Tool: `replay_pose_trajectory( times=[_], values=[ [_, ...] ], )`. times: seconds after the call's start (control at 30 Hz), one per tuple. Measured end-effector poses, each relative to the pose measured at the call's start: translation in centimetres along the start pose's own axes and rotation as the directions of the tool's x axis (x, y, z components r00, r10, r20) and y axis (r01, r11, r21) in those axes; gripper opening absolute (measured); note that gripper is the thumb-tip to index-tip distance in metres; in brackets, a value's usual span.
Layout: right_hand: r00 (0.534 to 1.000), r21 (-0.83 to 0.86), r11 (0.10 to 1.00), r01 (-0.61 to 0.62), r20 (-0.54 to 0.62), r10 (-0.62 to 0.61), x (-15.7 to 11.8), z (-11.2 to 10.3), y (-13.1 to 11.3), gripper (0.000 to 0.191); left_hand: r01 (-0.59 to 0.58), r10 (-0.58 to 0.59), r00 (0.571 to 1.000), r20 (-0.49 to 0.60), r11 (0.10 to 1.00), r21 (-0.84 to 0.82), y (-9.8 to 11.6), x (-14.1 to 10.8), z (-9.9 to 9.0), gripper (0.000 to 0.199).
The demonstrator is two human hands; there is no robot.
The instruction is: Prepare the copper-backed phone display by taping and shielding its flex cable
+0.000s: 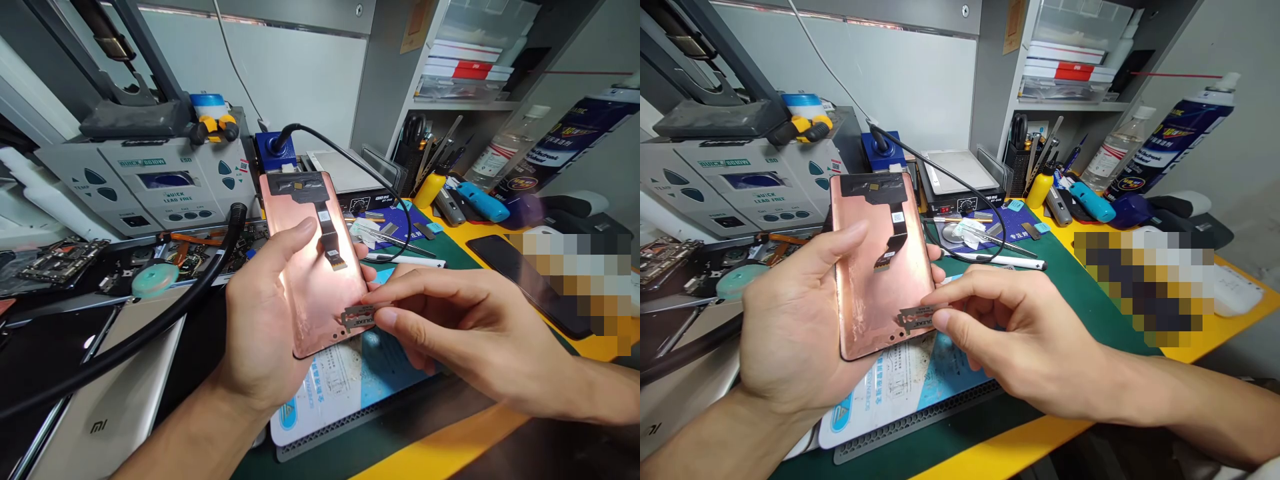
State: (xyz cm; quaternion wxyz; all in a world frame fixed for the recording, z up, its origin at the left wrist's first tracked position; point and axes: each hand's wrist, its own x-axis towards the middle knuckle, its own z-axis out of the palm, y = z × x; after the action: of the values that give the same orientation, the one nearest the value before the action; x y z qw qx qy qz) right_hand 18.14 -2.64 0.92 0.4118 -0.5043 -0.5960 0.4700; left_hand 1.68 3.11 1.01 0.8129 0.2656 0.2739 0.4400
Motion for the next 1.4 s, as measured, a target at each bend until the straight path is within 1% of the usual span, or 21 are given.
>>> replay_pose_trajectory(
  times=[0.23, 0.37, 0.43, 0.5, 0.63, 0.83, 0.93, 1.2, 1.33, 1.4],
  values=[
    [1.000, 0.000, 1.000, -0.007, 0.014, 0.007, 0.09, -0.09, 0.13, 0.012, -0.012, 0.013, 1.000, -0.015, 1.000, 0.009, -0.07, 0.07, -0.07, 0.035],
    [1.000, 0.002, 1.000, -0.026, 0.016, 0.026, 0.00, -0.12, 0.17, 0.013, -0.006, 0.007, 1.000, 0.020, 0.999, -0.038, -0.05, 0.06, -0.13, 0.034],
    [1.000, -0.007, 1.000, -0.016, 0.019, 0.016, -0.05, -0.14, 0.16, 0.013, 0.002, 0.000, 0.999, 0.036, 0.998, -0.056, 0.00, 0.05, -0.08, 0.034],
    [1.000, -0.015, 1.000, -0.011, 0.023, 0.011, -0.07, -0.16, 0.13, 0.014, 0.002, -0.001, 1.000, 0.022, 0.998, -0.061, 0.04, 0.06, -0.03, 0.032],
    [1.000, -0.021, 1.000, -0.015, 0.022, 0.015, -0.05, -0.18, 0.03, 0.015, 0.004, -0.004, 1.000, 0.004, 0.999, -0.049, 0.05, 0.13, -0.11, 0.032],
    [1.000, -0.033, 0.999, -0.011, 0.013, 0.011, 0.08, -0.17, -0.07, 0.012, 0.014, -0.012, 0.999, 0.035, 0.999, -0.040, -0.07, 0.22, -0.27, 0.036],
    [1.000, -0.024, 1.000, -0.016, 0.021, 0.017, 0.19, -0.17, -0.01, 0.012, -0.004, 0.006, 0.999, 0.042, 0.999, -0.041, -0.11, 0.09, -0.16, 0.035],
    [0.999, -0.001, 0.999, -0.033, 0.029, 0.033, 0.11, -0.14, 0.00, 0.013, 0.002, -0.002, 1.000, -0.001, 1.000, -0.019, -0.03, -0.05, 0.06, 0.032],
    [0.999, -0.017, 1.000, -0.025, 0.023, 0.026, 0.02, -0.25, 0.05, 0.014, -0.013, 0.013, 1.000, 0.024, 1.000, -0.027, -0.02, 0.05, 0.09, 0.033],
    [0.999, -0.020, 1.000, -0.021, 0.025, 0.021, 0.01, -0.27, 0.06, 0.014, -0.009, 0.010, 1.000, 0.017, 1.000, -0.023, -0.02, 0.06, 0.10, 0.033]
  ],
)
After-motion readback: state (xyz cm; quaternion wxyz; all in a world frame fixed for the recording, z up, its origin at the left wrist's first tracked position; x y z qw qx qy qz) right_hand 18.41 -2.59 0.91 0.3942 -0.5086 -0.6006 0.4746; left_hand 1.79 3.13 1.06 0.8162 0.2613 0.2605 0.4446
